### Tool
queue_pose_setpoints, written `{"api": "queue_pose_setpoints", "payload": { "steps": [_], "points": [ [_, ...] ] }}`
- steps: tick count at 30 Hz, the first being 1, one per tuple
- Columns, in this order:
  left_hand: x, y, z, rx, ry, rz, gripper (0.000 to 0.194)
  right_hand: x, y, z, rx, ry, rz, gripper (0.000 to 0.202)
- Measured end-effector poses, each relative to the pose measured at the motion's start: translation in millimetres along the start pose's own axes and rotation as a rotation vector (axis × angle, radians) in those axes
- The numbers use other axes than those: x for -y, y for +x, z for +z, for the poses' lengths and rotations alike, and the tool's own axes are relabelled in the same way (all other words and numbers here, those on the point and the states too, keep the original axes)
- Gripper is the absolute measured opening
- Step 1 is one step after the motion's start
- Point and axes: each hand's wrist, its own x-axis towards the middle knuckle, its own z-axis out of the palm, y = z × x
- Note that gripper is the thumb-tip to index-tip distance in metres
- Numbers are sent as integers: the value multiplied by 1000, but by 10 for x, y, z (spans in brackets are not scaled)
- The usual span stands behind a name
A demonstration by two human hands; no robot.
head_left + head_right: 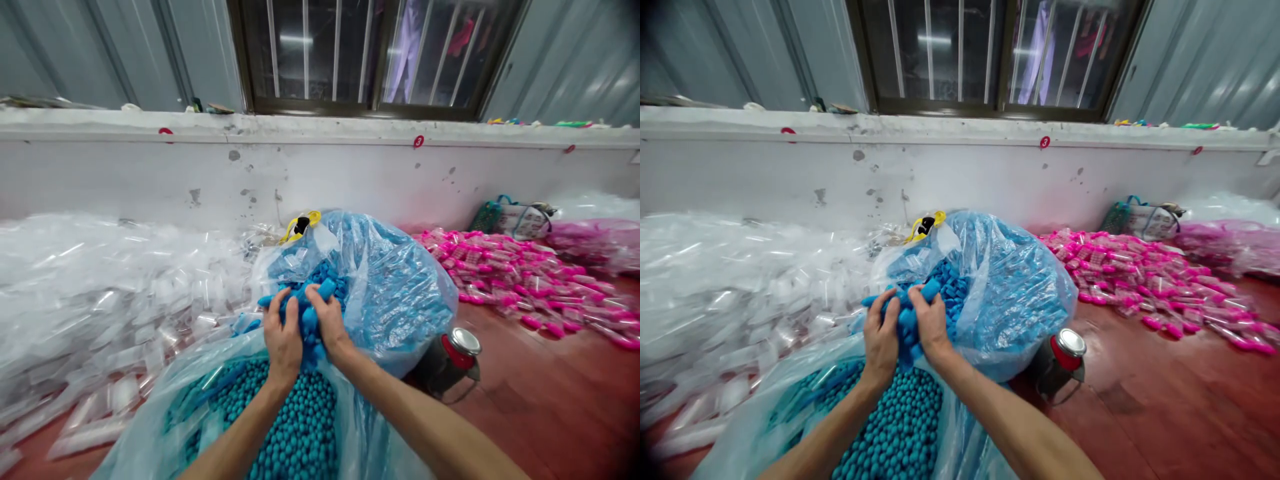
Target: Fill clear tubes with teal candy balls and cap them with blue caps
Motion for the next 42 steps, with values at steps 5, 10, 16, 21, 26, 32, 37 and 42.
{"api": "queue_pose_setpoints", "payload": {
  "steps": [5,10,16,21,26,32,37,42],
  "points": [
    [372,-508,-424,-68,-72,-174,41,-324,-606,70,79,-124,22,24],
    [729,-836,-569,-111,-19,-378,54,-539,-955,-13,258,-216,-30,23],
    [858,-1000,-543,-27,78,-418,53,-665,-968,-130,365,-355,-57,32],
    [890,-844,-263,148,199,-300,46,-730,-563,-278,400,-551,-147,26],
    [834,-687,-257,586,513,43,49,-682,-369,-503,523,-820,-252,63],
    [543,-531,-491,878,703,99,66,-596,-432,-674,675,-1019,-188,79],
    [510,-625,-854,929,728,179,59,-515,-716,-739,880,-1230,-308,79],
    [651,-850,-1201,985,774,230,51,-552,-973,-719,991,-1431,-329,76]
  ]
}}
